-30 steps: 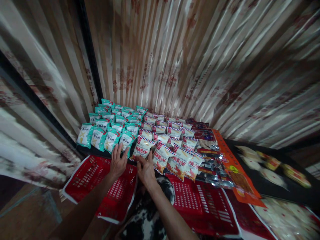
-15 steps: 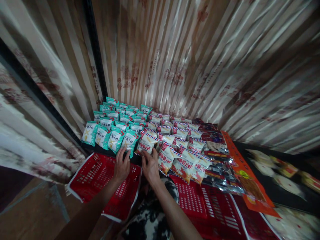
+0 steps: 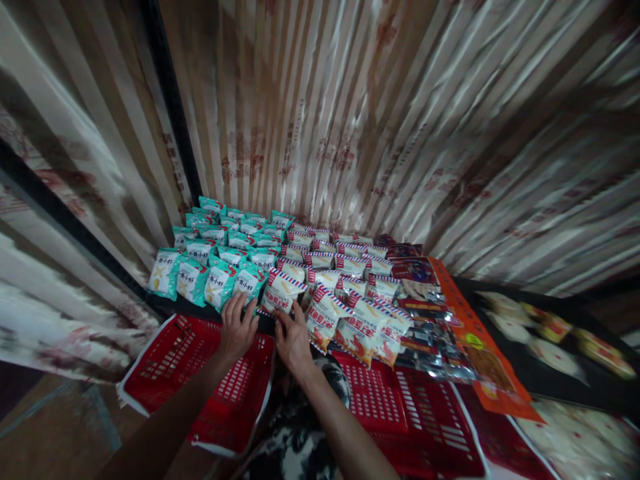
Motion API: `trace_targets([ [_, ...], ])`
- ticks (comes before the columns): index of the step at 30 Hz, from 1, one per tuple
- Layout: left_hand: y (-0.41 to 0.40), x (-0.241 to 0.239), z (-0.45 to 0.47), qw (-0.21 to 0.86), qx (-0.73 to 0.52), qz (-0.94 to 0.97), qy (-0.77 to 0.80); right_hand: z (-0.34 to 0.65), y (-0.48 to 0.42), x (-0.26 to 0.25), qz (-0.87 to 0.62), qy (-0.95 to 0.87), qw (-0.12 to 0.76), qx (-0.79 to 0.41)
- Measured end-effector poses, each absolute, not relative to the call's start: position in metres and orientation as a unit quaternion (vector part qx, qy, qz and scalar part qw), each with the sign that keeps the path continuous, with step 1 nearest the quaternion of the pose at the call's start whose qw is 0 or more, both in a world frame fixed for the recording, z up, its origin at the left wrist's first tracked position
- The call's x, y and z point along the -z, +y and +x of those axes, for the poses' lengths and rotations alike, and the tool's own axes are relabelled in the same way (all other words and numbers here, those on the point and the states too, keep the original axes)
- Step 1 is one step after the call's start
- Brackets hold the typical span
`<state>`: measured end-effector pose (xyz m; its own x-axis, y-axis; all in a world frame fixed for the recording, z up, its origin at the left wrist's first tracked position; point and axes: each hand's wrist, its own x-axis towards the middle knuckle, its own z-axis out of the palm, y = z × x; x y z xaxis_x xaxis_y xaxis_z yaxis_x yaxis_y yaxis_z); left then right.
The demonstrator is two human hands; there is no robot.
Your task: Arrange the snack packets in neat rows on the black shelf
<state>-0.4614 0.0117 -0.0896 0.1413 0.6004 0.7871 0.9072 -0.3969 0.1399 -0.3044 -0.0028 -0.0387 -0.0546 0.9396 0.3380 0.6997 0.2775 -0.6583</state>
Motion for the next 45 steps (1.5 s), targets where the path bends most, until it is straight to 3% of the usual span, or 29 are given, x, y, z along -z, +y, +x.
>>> trace_targets([
  [16,0.038,0.068,-0.442,0.166,0.337,-0.828,-0.417,-0.299,-0.01,0.026,-0.552,-0.745,0.343,-0.148],
  [20,0.038,0.071,-0.441,0.177,0.331,-0.824,-0.423,-0.283,-0.013,0.007,-0.597,-0.737,0.301,-0.098],
  [25,0.038,0.068,-0.439,0.184,0.346,-0.817,-0.423,-0.256,0.027,-0.034,-0.577,-0.747,0.329,-0.034],
  [30,0.037,0.063,-0.437,0.179,0.347,-0.817,-0.424,-0.253,0.091,-0.062,-0.544,-0.807,0.229,-0.022],
  [37,0.037,0.066,-0.437,0.17,0.339,-0.817,-0.434,-0.269,0.149,-0.065,-0.562,-0.824,0.043,-0.053],
  [45,0.039,0.067,-0.438,0.163,0.337,-0.821,-0.431,-0.276,0.159,-0.057,-0.527,-0.84,0.023,-0.128],
])
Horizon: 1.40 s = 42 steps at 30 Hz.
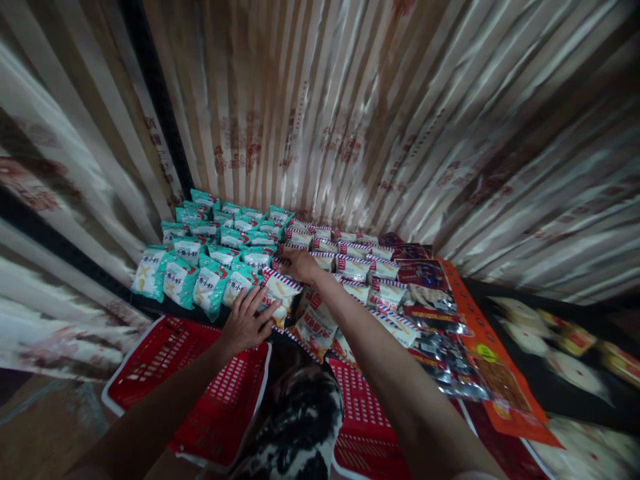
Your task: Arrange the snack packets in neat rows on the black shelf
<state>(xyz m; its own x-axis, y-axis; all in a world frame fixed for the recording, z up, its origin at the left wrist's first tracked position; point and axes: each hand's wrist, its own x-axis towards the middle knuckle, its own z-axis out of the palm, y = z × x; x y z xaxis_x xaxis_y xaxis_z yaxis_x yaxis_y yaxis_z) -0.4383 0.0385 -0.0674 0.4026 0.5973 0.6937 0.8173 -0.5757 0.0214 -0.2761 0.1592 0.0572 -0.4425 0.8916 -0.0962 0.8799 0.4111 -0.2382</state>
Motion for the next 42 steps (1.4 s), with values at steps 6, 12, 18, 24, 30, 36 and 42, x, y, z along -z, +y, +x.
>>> trace_targets([
  [6,0.038,0.066,-0.438,0.156,0.327,-0.823,-0.437,-0.283,0.162,-0.059,-0.59,-0.801,0.037,-0.093],
  [12,0.038,0.066,-0.438,0.151,0.326,-0.82,-0.445,-0.294,0.165,-0.06,-0.599,-0.799,0.028,-0.046],
  [18,0.038,0.064,-0.437,0.155,0.332,-0.82,-0.441,-0.298,0.164,-0.06,-0.59,-0.806,0.023,-0.045],
  [24,0.038,0.063,-0.436,0.146,0.327,-0.819,-0.448,-0.282,0.18,-0.075,-0.572,-0.817,0.044,-0.059],
  [30,0.038,0.064,-0.436,0.141,0.329,-0.819,-0.448,-0.275,0.198,-0.074,-0.579,-0.815,0.002,-0.008],
  [36,0.039,0.063,-0.435,0.129,0.333,-0.816,-0.454,-0.275,0.208,-0.065,-0.58,-0.813,-0.048,-0.016],
  [42,0.039,0.062,-0.434,0.121,0.334,-0.816,-0.456,-0.283,0.205,-0.066,-0.609,-0.793,-0.016,-0.015],
])
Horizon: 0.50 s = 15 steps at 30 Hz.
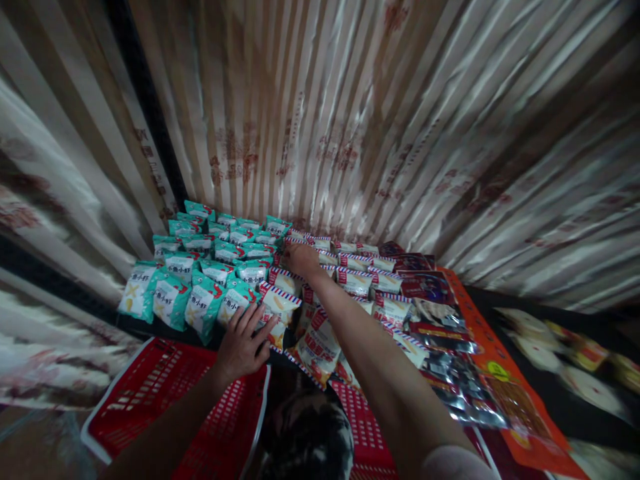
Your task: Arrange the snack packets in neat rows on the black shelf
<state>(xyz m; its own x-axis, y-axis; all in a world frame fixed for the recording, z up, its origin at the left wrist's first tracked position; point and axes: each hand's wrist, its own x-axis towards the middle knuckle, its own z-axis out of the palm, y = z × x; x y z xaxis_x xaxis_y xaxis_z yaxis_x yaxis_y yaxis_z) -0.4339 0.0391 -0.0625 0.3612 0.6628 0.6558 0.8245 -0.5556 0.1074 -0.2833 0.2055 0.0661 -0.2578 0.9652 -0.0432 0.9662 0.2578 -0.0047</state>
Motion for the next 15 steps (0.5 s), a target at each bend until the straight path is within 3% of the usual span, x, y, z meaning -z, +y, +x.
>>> trace_targets([
  [7,0.04,0.065,-0.434,0.113,0.33,-0.817,-0.459,-0.288,0.204,-0.069,0.612,0.79,0.015,0.035],
  [12,0.04,0.064,-0.433,0.117,0.331,-0.815,-0.46,-0.268,0.214,-0.078,0.626,0.779,-0.037,0.011],
  [15,0.04,0.065,-0.432,0.119,0.328,-0.816,-0.461,-0.255,0.228,-0.077,0.661,0.75,-0.015,0.002],
])
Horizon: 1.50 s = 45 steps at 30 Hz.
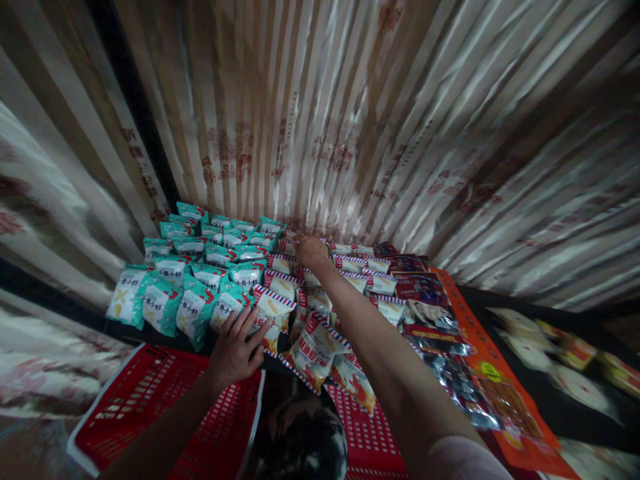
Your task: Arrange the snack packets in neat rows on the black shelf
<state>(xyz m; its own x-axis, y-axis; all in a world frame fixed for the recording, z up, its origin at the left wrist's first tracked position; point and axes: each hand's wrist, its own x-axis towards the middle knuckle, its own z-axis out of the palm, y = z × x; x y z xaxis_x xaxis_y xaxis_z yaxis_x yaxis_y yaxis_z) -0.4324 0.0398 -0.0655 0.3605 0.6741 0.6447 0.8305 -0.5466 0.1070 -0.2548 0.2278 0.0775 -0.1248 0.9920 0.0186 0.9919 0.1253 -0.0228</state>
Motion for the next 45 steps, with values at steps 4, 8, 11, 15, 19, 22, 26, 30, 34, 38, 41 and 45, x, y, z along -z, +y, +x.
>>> trace_targets([
  [4,0.04,0.067,-0.432,0.125,0.329,-0.815,-0.461,-0.247,0.242,-0.068,-0.658,-0.753,-0.017,-0.018],
  [8,0.041,0.068,-0.432,0.13,0.331,-0.815,-0.458,-0.25,0.25,-0.058,-0.64,-0.767,-0.029,-0.024],
  [11,0.041,0.068,-0.432,0.134,0.333,-0.813,-0.458,-0.253,0.254,-0.055,-0.635,-0.772,-0.03,-0.023],
  [15,0.041,0.069,-0.431,0.137,0.33,-0.814,-0.458,-0.251,0.254,-0.055,-0.634,-0.773,-0.019,-0.027],
  [19,0.041,0.068,-0.431,0.137,0.334,-0.812,-0.459,-0.244,0.249,-0.059,-0.639,-0.768,-0.003,-0.032],
  [22,0.041,0.067,-0.431,0.134,0.341,-0.812,-0.454,-0.24,0.245,-0.065,-0.684,-0.729,0.008,-0.025],
  [26,0.041,0.067,-0.431,0.129,0.337,-0.815,-0.454,-0.238,0.24,-0.071,-0.694,-0.719,0.008,-0.026],
  [30,0.041,0.068,-0.431,0.129,0.332,-0.814,-0.458,-0.239,0.241,-0.067,-0.633,-0.774,-0.01,-0.009],
  [34,0.041,0.068,-0.431,0.126,0.33,-0.814,-0.461,-0.242,0.247,-0.057,-0.608,-0.794,-0.032,0.004],
  [38,0.041,0.068,-0.432,0.123,0.317,-0.819,-0.462,-0.244,0.249,-0.051,-0.613,-0.79,-0.031,-0.007],
  [41,0.04,0.068,-0.433,0.125,0.312,-0.82,-0.463,-0.242,0.245,-0.053,-0.635,-0.772,-0.017,-0.015],
  [45,0.039,0.068,-0.434,0.121,0.305,-0.823,-0.463,-0.231,0.224,-0.063,-0.68,-0.728,0.092,0.012],
])
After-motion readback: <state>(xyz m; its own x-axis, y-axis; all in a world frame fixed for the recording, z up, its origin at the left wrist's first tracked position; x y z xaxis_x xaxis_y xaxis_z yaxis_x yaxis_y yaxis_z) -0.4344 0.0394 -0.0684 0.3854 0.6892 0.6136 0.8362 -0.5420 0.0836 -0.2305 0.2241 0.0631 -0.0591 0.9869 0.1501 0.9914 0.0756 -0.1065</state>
